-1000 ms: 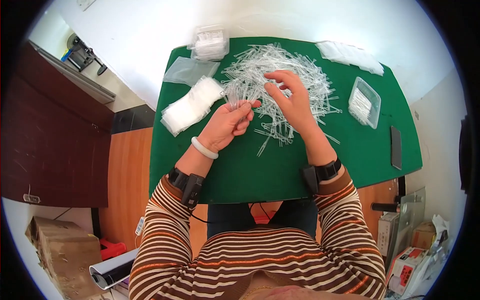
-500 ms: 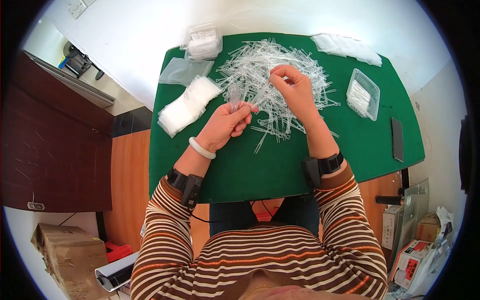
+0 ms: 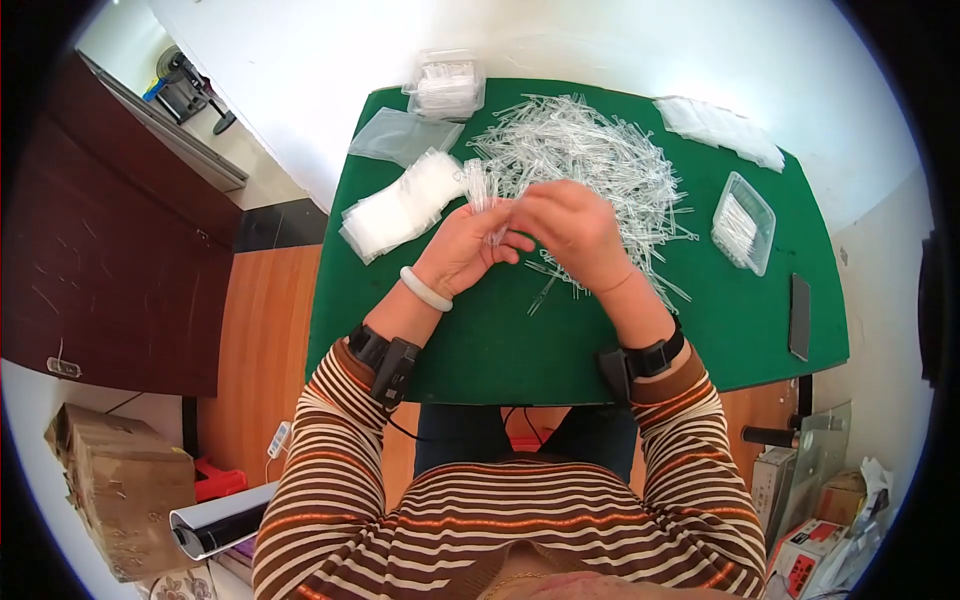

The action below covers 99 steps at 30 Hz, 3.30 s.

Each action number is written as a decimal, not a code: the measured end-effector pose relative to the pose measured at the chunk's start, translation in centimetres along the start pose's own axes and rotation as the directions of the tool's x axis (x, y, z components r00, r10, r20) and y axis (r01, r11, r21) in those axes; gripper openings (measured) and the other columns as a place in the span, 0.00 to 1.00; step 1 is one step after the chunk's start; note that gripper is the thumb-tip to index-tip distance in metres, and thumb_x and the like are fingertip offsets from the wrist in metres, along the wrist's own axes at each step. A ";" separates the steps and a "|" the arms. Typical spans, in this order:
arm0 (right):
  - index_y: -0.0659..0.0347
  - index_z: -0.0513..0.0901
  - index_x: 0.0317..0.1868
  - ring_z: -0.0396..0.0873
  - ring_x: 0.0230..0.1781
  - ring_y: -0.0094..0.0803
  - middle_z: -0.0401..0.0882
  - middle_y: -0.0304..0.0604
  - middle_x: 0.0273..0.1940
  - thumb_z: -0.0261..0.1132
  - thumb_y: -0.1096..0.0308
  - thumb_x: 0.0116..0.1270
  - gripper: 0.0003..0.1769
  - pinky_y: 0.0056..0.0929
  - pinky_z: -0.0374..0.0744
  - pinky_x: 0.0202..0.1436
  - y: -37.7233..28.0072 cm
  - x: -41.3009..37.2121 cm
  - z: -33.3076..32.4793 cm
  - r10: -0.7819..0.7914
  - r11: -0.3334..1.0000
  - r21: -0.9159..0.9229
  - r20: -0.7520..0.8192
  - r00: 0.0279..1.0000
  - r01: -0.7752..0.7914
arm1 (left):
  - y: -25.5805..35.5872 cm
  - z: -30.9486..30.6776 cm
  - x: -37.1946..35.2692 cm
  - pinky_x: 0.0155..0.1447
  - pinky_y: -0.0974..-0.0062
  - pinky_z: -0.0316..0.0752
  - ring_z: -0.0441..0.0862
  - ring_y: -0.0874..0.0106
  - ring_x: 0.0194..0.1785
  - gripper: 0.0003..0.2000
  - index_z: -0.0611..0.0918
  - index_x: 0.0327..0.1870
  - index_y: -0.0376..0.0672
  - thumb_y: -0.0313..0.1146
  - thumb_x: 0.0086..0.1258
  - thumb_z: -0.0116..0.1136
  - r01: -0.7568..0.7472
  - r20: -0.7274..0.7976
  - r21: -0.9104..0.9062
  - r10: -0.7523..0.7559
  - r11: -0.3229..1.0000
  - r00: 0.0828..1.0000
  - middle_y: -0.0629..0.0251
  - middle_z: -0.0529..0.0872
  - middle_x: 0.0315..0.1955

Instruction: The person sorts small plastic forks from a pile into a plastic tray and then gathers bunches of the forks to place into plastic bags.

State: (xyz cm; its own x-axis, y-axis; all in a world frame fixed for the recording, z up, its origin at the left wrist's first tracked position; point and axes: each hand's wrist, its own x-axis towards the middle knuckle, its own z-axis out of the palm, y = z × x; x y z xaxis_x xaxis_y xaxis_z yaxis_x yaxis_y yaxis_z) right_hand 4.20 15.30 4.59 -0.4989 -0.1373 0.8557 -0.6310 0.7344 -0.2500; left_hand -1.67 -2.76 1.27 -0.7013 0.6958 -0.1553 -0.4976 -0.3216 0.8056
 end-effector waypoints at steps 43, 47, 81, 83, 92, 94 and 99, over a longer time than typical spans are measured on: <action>0.59 0.84 0.38 0.81 0.48 0.37 0.83 0.40 0.49 0.72 0.76 0.58 0.08 0.27 0.79 0.48 1.2 1.2 -2.1 -0.083 0.987 -0.139 -0.039 0.996 0.076 | 0.5 0.1 -0.1 0.27 0.87 0.61 0.66 0.84 0.27 0.16 0.75 0.63 0.34 0.35 0.81 0.51 0.133 0.140 -0.073 -0.122 0.988 0.983 0.75 0.73 0.29; 0.58 0.85 0.38 0.80 0.50 0.40 0.83 0.41 0.48 0.73 0.75 0.53 0.11 0.33 0.79 0.50 -0.9 1.0 -0.7 -0.165 0.983 -0.060 0.146 0.975 0.176 | 0.2 -0.1 -0.1 0.29 0.85 0.66 0.72 0.83 0.29 0.11 0.80 0.53 0.40 0.36 0.81 0.53 0.056 0.169 -0.172 -0.027 0.983 0.985 0.75 0.78 0.30; 0.65 0.77 0.62 0.78 0.45 0.23 0.82 0.41 0.48 0.63 0.71 0.71 0.20 0.25 0.78 0.50 2.3 -0.2 -1.5 0.537 0.342 0.543 0.556 0.634 -0.767 | 0.1 1.6 -1.0 0.28 0.84 0.64 0.69 0.83 0.30 0.15 0.76 0.61 0.36 0.36 0.81 0.52 0.154 0.246 0.077 -0.168 0.985 0.955 0.74 0.75 0.32; 0.65 0.74 0.65 0.78 0.45 0.23 0.82 0.41 0.49 0.63 0.71 0.72 0.22 0.25 0.78 0.50 2.3 -0.4 -1.3 0.544 0.395 0.486 0.561 0.624 -0.780 | -0.1 1.4 -0.8 0.28 0.84 0.64 0.69 0.83 0.30 0.15 0.76 0.60 0.36 0.35 0.81 0.52 0.145 0.257 0.086 -0.163 0.986 0.953 0.74 0.75 0.33; 0.64 0.81 0.57 0.79 0.42 0.21 0.83 0.39 0.47 0.65 0.69 0.71 0.17 0.23 0.77 0.49 2.4 0.1 -2.0 0.606 0.315 0.416 0.603 0.518 -0.853 | 0.0 1.1 -0.5 0.26 0.88 0.63 0.69 0.86 0.28 0.13 0.78 0.58 0.37 0.36 0.81 0.52 0.105 0.184 0.083 -0.119 0.991 0.976 0.73 0.79 0.34; 0.65 0.82 0.54 0.79 0.39 0.20 0.84 0.37 0.39 0.66 0.68 0.69 0.16 0.22 0.77 0.46 2.1 0.1 -1.8 0.594 0.341 0.413 0.602 0.534 -0.844 | 0.0 1.0 -0.4 0.26 0.89 0.61 0.68 0.87 0.28 0.14 0.78 0.58 0.38 0.36 0.81 0.52 0.110 0.194 0.078 -0.124 0.991 0.973 0.73 0.79 0.35; 0.65 0.85 0.49 0.79 0.36 0.20 0.85 0.36 0.36 0.68 0.65 0.68 0.14 0.21 0.77 0.42 2.9 -0.6 -1.5 0.570 0.383 0.462 0.564 0.598 -0.800 | 0.2 1.5 -0.8 0.27 0.90 0.59 0.64 0.86 0.28 0.15 0.78 0.60 0.36 0.35 0.82 0.51 0.173 0.206 0.074 -0.184 0.982 0.961 0.74 0.77 0.34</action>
State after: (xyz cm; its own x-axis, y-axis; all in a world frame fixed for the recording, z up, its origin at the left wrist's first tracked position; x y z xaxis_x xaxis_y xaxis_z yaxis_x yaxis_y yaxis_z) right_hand 3.53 18.52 3.99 -0.9928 -0.0379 0.1137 -0.1166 0.0843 -0.9896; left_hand -0.39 -2.43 2.40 -0.4773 0.8600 -0.1804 -0.5719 -0.1482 0.8068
